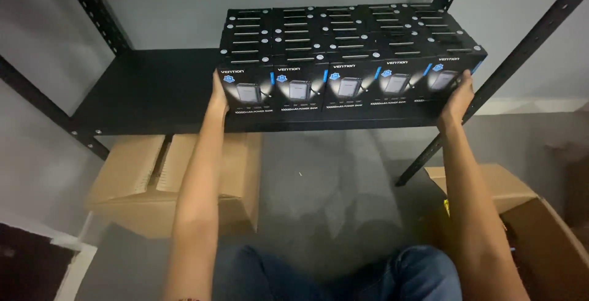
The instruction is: The person scans several product boxes using a handheld scanner and places them onto a metal shelf.
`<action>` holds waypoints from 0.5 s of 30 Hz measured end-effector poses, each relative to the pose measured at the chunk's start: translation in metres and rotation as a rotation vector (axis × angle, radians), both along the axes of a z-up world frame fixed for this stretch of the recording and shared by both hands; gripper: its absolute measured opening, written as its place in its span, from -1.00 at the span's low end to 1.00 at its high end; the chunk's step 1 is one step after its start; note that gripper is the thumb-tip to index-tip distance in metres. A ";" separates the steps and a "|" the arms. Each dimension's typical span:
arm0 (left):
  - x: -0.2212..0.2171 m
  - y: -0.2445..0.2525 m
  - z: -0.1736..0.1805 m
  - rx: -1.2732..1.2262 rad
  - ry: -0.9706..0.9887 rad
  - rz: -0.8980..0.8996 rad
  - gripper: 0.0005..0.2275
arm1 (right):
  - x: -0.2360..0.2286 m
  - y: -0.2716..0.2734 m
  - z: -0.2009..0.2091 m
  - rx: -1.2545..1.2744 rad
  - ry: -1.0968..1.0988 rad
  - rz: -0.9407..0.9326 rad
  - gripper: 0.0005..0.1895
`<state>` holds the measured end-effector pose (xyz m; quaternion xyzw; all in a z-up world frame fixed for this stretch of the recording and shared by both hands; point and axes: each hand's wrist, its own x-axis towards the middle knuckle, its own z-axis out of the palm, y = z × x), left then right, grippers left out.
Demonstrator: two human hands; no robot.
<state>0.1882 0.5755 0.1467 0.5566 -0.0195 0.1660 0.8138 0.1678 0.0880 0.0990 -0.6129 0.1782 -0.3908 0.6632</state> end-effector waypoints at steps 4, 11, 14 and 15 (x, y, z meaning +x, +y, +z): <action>0.016 0.003 -0.012 0.017 -0.038 0.040 -0.33 | 0.012 -0.009 -0.007 -0.006 -0.014 -0.016 -0.26; 0.029 0.011 -0.033 0.039 -0.105 0.117 -0.39 | -0.001 0.000 0.000 -0.066 0.001 0.044 -0.21; 0.061 0.018 -0.066 0.046 -0.135 0.144 -0.42 | 0.004 -0.020 -0.020 -0.066 0.055 0.122 -0.20; 0.083 0.019 -0.075 0.048 -0.144 0.150 -0.43 | 0.011 -0.038 -0.036 -0.087 0.091 0.160 -0.19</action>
